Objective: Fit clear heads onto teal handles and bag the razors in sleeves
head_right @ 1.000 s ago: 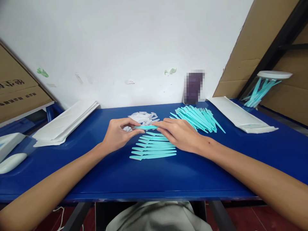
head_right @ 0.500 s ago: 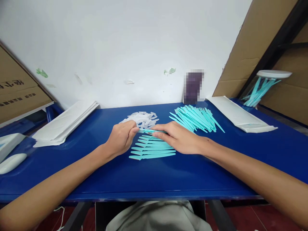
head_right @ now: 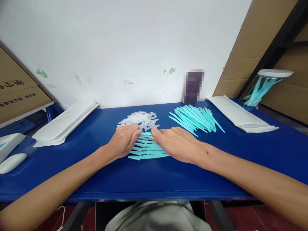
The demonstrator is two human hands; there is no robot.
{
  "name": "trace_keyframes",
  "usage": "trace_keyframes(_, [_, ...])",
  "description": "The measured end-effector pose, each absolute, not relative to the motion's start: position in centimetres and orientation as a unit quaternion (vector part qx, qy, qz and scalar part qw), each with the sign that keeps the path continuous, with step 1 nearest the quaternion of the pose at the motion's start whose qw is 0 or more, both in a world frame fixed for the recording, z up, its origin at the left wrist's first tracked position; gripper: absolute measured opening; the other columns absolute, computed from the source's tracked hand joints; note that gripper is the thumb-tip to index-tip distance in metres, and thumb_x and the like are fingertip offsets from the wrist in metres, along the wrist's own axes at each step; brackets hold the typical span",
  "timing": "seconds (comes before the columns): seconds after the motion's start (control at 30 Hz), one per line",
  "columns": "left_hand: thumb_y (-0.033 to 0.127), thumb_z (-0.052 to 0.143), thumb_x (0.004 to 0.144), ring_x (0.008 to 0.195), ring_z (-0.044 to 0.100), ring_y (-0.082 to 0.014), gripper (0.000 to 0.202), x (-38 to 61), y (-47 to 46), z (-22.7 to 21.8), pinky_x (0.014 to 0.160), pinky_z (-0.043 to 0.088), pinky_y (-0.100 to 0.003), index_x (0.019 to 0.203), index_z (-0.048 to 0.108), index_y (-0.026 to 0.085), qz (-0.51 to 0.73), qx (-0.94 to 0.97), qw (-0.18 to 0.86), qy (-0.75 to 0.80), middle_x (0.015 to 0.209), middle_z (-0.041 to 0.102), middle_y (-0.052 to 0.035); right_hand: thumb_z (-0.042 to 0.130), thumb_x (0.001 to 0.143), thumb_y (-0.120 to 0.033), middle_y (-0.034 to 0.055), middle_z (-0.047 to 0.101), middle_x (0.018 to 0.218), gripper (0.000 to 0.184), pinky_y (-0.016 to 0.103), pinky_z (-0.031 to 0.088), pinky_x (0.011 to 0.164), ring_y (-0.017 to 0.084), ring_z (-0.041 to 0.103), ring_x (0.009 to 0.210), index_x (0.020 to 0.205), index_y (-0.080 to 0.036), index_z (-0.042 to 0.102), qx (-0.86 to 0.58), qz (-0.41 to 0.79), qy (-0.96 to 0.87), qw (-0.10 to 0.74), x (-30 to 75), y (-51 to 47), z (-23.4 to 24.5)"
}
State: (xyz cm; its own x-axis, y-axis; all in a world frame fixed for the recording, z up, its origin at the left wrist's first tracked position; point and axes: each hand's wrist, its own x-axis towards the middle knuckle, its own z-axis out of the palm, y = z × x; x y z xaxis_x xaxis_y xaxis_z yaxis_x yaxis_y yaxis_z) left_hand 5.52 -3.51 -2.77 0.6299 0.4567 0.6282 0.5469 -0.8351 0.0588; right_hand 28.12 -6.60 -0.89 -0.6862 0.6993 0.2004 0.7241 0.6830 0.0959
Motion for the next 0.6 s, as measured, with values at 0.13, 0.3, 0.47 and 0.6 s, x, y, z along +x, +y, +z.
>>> trace_keyframes(0.13, [0.042,0.019,0.108,0.052,0.039,-0.0121,0.048,5.8,-3.7,-2.1,0.054,0.033,-0.028,0.068,0.034,0.021,-0.359,-0.886,-0.033,-0.291,0.059,0.044,0.0013,0.023,0.107,-0.040,0.0016,0.060,0.066,0.035,0.032,0.012,0.047,0.014,0.037,0.041,0.096,-0.021,0.050,-0.398,-0.110,-0.907,0.083,27.6,-6.4,-1.0])
trace_keyframes(0.3, [0.043,0.029,0.106,0.056,0.042,-0.0130,0.041,3.2,-1.6,-0.6,0.058,0.035,-0.028,0.073,0.040,0.021,-0.339,-0.888,-0.073,-0.303,0.063,0.046,0.0012,0.025,0.106,-0.043,0.0148,0.069,0.105,0.045,0.033,0.036,0.064,0.026,0.064,0.087,0.120,-0.014,0.057,-0.387,-0.154,-0.890,0.186,28.2,-5.0,0.1])
trace_keyframes(0.47, [0.039,0.030,0.102,0.058,0.038,-0.0146,0.039,-3.2,2.9,-0.4,0.058,0.030,-0.030,0.067,0.035,0.021,-0.438,-0.759,-0.007,-0.482,0.060,0.037,0.0014,0.031,0.104,-0.044,0.0104,0.073,0.093,0.044,0.044,0.035,0.084,0.028,0.065,0.085,0.116,-0.018,0.064,-0.481,-0.147,-0.828,0.246,31.7,-2.8,0.9])
trace_keyframes(0.6, [0.036,0.030,0.098,0.062,0.042,-0.0172,0.038,-7.1,5.5,-0.8,0.062,0.028,-0.031,0.064,0.034,0.021,-0.343,-0.723,0.069,-0.595,0.059,0.041,-0.0006,0.036,0.101,-0.047,0.0009,0.058,0.052,0.045,0.038,0.037,0.070,0.020,0.053,0.053,0.093,-0.018,0.069,-0.515,-0.102,-0.828,0.198,33.2,-1.9,0.5])
